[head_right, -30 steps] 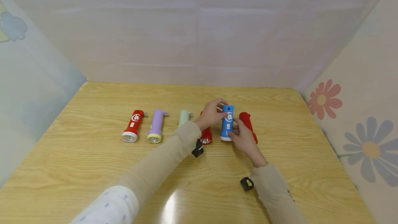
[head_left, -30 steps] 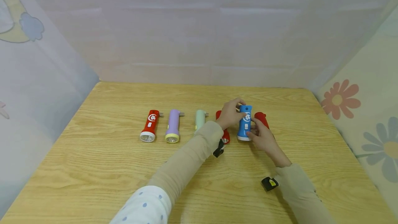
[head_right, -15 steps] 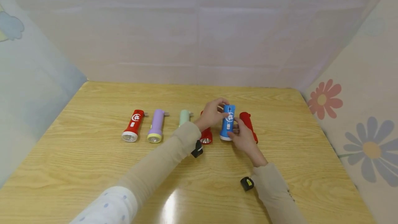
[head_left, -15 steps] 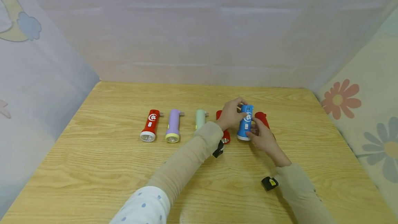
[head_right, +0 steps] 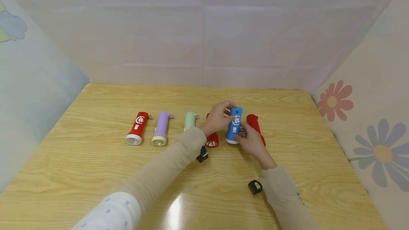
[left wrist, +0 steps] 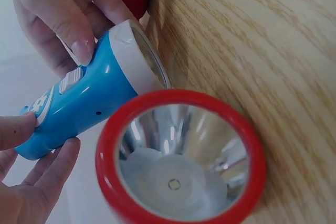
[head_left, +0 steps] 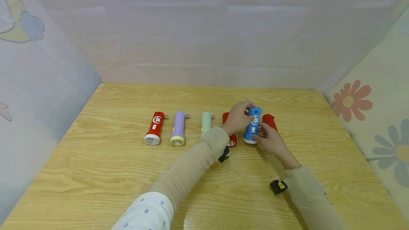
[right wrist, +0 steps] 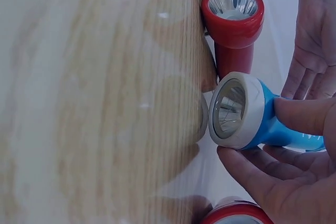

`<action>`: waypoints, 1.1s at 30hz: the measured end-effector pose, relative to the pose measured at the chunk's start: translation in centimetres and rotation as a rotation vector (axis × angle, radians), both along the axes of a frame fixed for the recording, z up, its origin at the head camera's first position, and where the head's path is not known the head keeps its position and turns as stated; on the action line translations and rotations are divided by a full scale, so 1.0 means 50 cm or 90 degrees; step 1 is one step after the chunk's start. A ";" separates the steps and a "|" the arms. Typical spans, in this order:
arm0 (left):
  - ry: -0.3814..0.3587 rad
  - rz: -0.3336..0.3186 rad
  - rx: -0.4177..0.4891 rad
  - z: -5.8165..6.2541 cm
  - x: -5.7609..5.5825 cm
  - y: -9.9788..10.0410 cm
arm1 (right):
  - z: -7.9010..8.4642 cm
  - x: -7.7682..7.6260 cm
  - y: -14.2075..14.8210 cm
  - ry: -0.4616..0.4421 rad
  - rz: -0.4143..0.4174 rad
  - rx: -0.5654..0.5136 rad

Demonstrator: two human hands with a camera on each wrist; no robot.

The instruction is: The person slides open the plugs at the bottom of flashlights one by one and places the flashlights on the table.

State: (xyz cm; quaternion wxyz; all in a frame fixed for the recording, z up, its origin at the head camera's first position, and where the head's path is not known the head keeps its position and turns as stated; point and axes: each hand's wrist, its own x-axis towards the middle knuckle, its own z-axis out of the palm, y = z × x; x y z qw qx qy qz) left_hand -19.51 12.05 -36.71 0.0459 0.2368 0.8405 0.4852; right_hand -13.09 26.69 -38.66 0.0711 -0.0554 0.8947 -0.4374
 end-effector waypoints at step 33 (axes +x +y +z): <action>-0.150 0.028 0.135 -0.010 -0.005 -0.009 | -0.010 0.000 -0.005 0.023 -0.018 0.018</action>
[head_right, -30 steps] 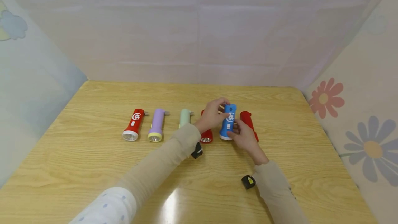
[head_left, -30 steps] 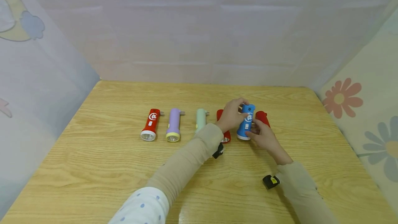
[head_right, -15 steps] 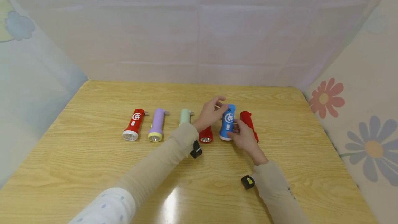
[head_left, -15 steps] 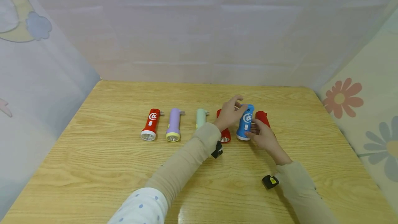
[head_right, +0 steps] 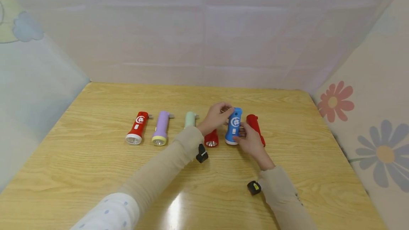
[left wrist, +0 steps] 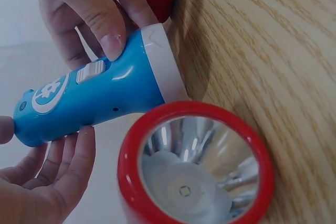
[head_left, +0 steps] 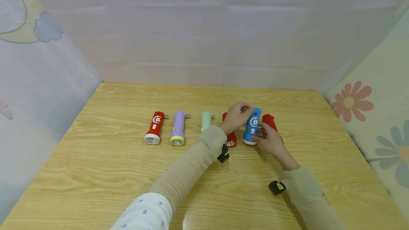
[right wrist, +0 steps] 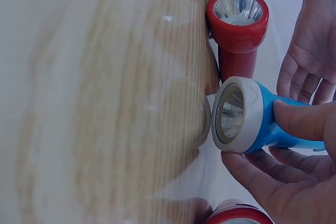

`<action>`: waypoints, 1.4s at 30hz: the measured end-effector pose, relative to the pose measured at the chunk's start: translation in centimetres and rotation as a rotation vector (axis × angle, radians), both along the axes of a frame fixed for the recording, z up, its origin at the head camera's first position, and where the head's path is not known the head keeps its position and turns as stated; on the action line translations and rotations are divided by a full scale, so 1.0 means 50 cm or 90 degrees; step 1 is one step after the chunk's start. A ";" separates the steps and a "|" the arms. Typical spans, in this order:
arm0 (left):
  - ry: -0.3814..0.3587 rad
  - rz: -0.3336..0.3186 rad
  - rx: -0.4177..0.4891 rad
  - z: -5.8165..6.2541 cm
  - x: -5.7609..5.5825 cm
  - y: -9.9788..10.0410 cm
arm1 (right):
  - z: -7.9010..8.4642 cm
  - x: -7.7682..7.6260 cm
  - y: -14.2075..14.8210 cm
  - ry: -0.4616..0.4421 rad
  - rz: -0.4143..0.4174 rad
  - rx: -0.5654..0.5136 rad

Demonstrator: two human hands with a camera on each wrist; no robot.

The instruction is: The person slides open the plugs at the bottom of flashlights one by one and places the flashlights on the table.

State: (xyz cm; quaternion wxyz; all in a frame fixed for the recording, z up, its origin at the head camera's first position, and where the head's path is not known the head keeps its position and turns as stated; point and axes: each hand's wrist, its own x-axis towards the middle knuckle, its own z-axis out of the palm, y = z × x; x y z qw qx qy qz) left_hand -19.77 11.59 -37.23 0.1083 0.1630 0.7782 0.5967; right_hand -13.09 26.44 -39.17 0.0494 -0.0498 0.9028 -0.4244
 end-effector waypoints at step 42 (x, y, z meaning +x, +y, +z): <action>0.085 -0.026 -0.066 0.014 0.017 0.003 | -0.002 -0.009 0.004 0.075 -0.115 -0.129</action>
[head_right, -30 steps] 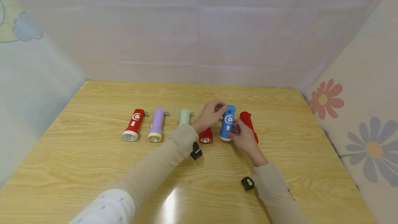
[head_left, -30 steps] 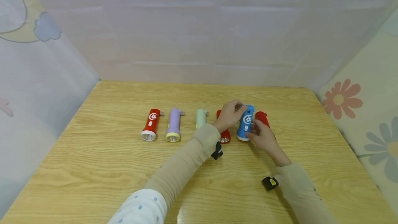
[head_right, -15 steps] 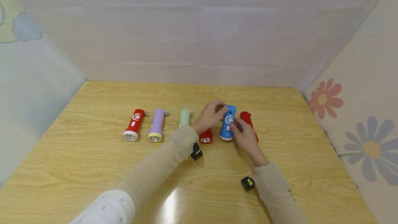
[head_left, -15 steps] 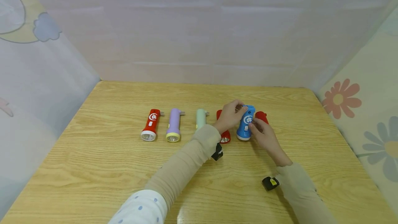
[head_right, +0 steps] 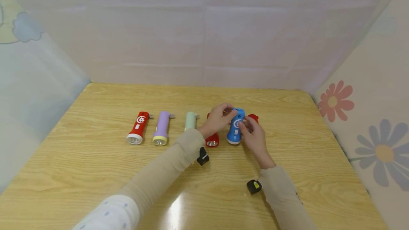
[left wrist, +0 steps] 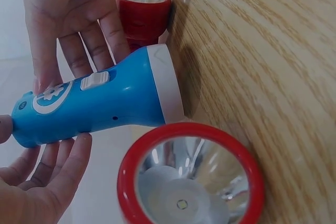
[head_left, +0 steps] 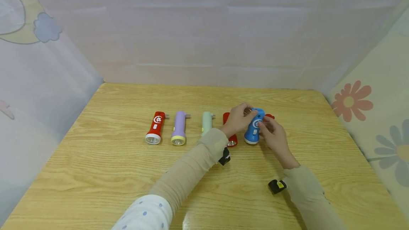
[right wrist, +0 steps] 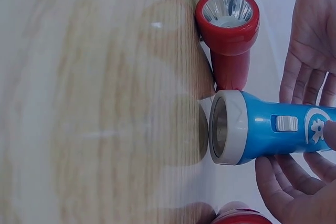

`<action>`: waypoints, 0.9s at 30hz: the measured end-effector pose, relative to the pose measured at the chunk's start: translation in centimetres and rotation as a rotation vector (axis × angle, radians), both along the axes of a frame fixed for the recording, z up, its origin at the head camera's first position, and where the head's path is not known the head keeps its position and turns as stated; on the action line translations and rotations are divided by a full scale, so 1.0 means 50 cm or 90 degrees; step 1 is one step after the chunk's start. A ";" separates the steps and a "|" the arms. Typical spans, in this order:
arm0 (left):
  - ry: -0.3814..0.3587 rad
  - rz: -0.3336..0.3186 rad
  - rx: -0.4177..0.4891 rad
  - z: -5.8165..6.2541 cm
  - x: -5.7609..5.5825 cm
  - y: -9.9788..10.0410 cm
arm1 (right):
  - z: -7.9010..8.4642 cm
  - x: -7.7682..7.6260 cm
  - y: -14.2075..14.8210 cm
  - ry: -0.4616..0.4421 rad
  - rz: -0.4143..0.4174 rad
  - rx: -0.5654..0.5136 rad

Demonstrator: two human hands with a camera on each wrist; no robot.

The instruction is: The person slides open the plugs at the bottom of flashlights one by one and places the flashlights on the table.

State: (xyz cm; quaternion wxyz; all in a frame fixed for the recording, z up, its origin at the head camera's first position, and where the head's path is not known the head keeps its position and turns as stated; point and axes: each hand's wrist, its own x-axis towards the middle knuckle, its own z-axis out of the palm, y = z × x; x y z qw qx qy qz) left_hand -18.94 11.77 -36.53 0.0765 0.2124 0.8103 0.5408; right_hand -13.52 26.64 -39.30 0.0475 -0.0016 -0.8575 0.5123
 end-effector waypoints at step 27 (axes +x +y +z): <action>-0.026 -0.007 0.041 -0.004 0.013 -0.010 | 0.007 0.016 -0.002 0.043 0.013 -0.040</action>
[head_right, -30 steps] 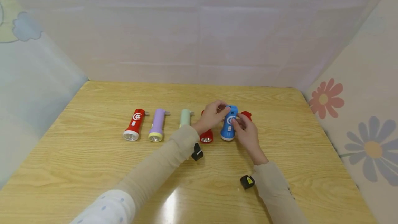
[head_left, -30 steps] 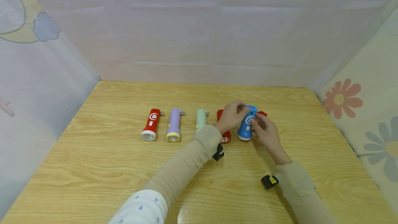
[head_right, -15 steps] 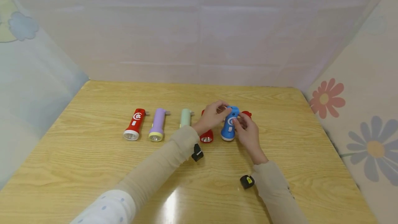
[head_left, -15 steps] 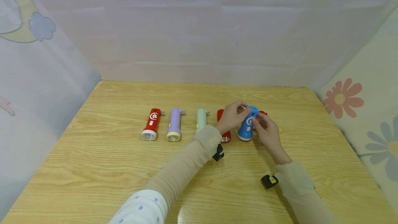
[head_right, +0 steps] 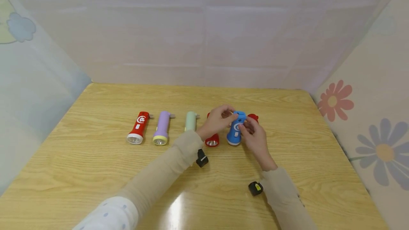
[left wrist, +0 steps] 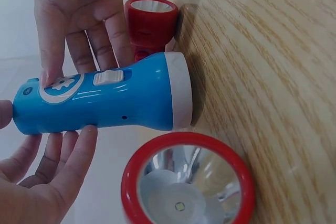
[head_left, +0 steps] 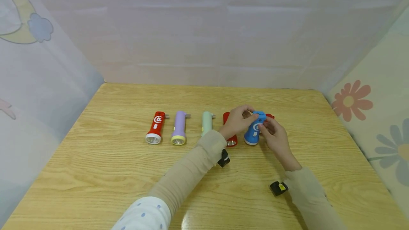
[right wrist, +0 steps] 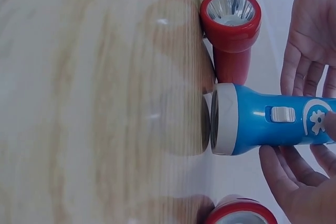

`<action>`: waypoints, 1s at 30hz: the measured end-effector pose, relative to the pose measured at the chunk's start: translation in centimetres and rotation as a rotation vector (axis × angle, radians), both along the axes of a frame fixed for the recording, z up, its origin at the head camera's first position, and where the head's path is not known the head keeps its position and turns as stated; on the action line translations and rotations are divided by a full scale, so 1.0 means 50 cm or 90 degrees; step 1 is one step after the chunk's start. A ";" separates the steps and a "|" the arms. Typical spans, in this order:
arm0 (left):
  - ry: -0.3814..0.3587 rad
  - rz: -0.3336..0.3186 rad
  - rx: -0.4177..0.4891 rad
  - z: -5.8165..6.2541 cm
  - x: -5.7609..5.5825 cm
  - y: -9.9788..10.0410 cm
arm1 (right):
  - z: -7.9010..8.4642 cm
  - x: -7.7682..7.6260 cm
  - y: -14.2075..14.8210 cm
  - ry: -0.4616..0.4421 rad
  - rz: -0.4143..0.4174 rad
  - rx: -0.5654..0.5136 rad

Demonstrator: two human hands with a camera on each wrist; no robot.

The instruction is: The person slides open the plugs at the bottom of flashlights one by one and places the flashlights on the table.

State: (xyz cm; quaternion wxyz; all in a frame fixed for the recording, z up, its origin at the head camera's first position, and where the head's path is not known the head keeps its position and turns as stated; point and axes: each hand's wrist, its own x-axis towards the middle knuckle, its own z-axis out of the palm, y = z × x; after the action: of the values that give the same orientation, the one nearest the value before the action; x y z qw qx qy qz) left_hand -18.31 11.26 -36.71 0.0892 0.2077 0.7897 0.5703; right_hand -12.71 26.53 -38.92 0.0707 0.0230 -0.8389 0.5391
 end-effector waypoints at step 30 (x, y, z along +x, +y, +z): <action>-0.048 -0.031 0.003 -0.013 0.022 -0.011 | -0.014 0.006 0.041 0.028 0.133 -0.001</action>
State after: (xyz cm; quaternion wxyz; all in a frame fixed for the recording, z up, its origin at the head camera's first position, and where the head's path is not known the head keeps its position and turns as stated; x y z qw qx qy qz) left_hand -17.19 10.73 -37.36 0.1325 0.2054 0.7790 0.5774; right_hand -12.39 28.60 -39.65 0.0324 0.1223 -0.8299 0.5434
